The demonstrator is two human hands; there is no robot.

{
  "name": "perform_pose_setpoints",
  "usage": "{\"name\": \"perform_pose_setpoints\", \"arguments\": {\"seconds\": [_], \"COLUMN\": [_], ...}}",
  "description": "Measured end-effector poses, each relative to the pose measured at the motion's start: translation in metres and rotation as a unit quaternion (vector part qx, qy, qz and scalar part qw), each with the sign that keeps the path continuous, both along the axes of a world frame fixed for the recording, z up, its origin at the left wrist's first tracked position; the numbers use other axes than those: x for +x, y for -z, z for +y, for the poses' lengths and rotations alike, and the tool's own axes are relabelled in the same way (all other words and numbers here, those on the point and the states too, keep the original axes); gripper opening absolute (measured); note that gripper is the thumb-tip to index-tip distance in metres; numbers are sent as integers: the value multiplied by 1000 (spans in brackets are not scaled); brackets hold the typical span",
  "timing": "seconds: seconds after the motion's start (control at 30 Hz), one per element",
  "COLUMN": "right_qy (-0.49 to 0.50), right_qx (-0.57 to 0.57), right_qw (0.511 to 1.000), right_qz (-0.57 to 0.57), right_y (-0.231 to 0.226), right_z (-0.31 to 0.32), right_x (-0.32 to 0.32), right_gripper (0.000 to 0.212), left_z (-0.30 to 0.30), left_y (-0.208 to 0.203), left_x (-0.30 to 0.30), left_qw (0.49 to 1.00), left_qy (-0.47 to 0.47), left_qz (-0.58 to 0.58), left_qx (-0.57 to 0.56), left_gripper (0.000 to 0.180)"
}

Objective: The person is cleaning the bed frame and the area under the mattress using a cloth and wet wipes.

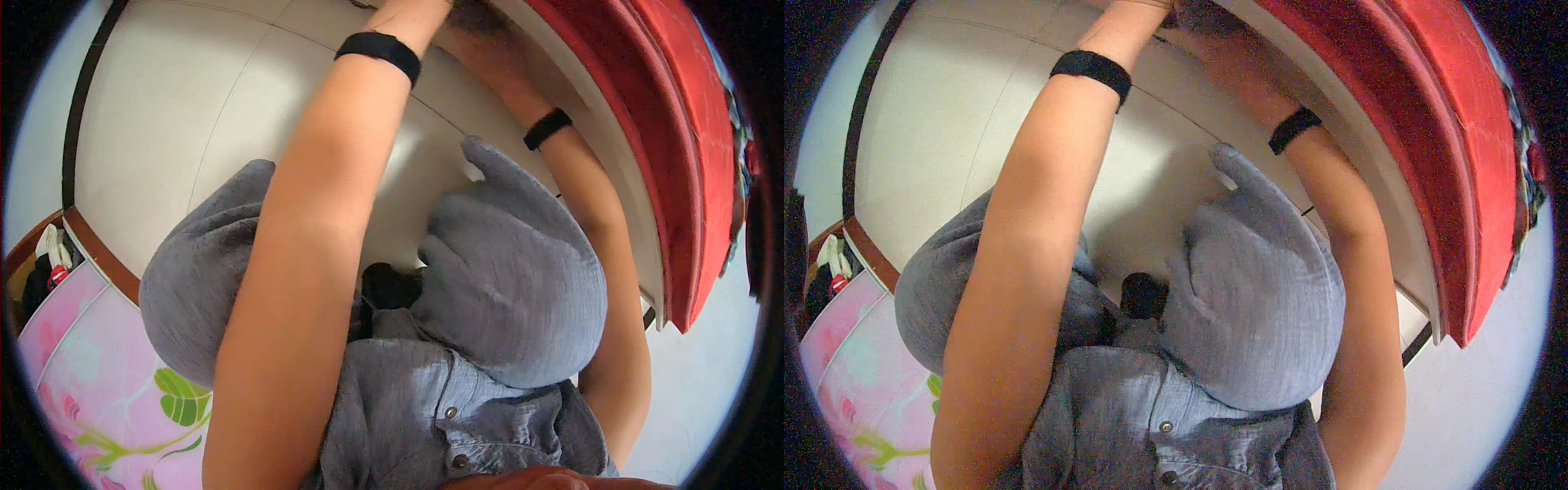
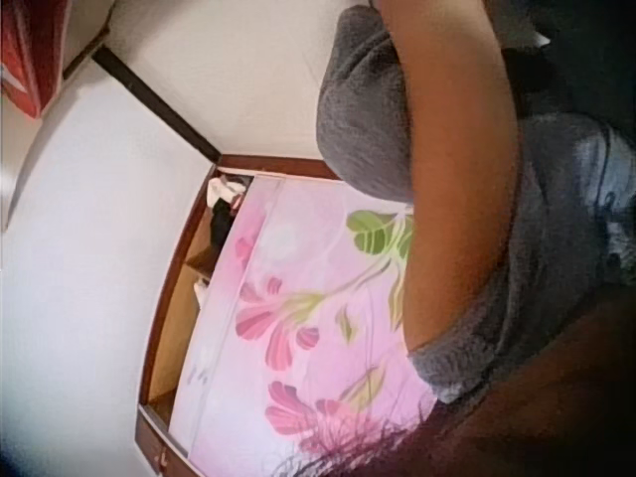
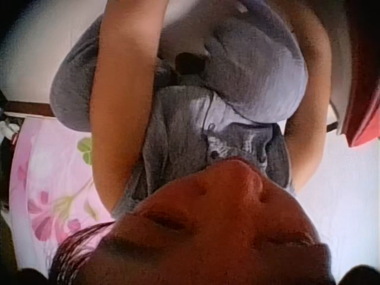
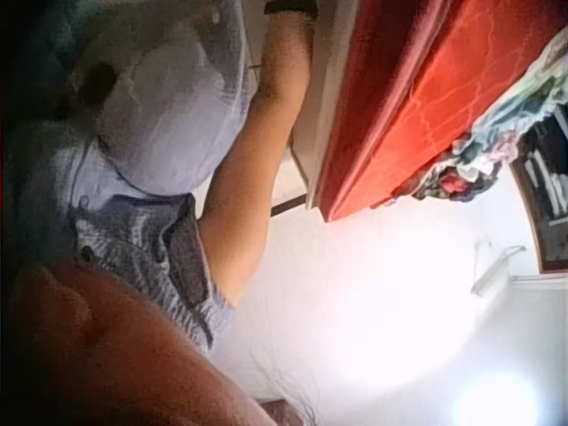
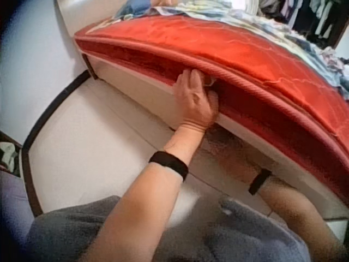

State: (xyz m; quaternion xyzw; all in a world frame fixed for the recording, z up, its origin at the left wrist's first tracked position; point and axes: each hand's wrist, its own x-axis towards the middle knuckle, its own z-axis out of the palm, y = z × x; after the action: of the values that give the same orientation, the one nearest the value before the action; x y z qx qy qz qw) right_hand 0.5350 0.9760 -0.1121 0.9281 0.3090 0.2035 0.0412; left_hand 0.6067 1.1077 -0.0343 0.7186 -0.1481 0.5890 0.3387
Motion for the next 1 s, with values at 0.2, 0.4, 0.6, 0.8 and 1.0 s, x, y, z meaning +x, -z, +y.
{"name": "perform_pose_setpoints", "arguments": {"seconds": [0.2,0.4,0.6,0.8,1.0], "right_qy": [50,299,341,152,-61], "right_qx": [-507,-268,-216,251,380], "right_qw": [793,916,915,897,897], "right_qz": [-335,-19,-20,331,219], "right_y": [-76,-38,-16,47,92], "right_z": [-79,-274,-274,-159,-20], "right_x": [-72,-225,-225,-114,-14], "right_gripper": [39,34,31,40,31], "left_z": [12,-22,-11,-4,6], "left_y": [-15,9,13,5,4], "left_x": [-16,6,4,7,3], "left_qw": [980,998,996,1000,990], "left_qy": [32,-58,-80,11,123], "left_qz": [194,14,17,14,55], "left_qx": [-13,9,20,18,-43], "left_gripper": [48,52,53,53,55]}}
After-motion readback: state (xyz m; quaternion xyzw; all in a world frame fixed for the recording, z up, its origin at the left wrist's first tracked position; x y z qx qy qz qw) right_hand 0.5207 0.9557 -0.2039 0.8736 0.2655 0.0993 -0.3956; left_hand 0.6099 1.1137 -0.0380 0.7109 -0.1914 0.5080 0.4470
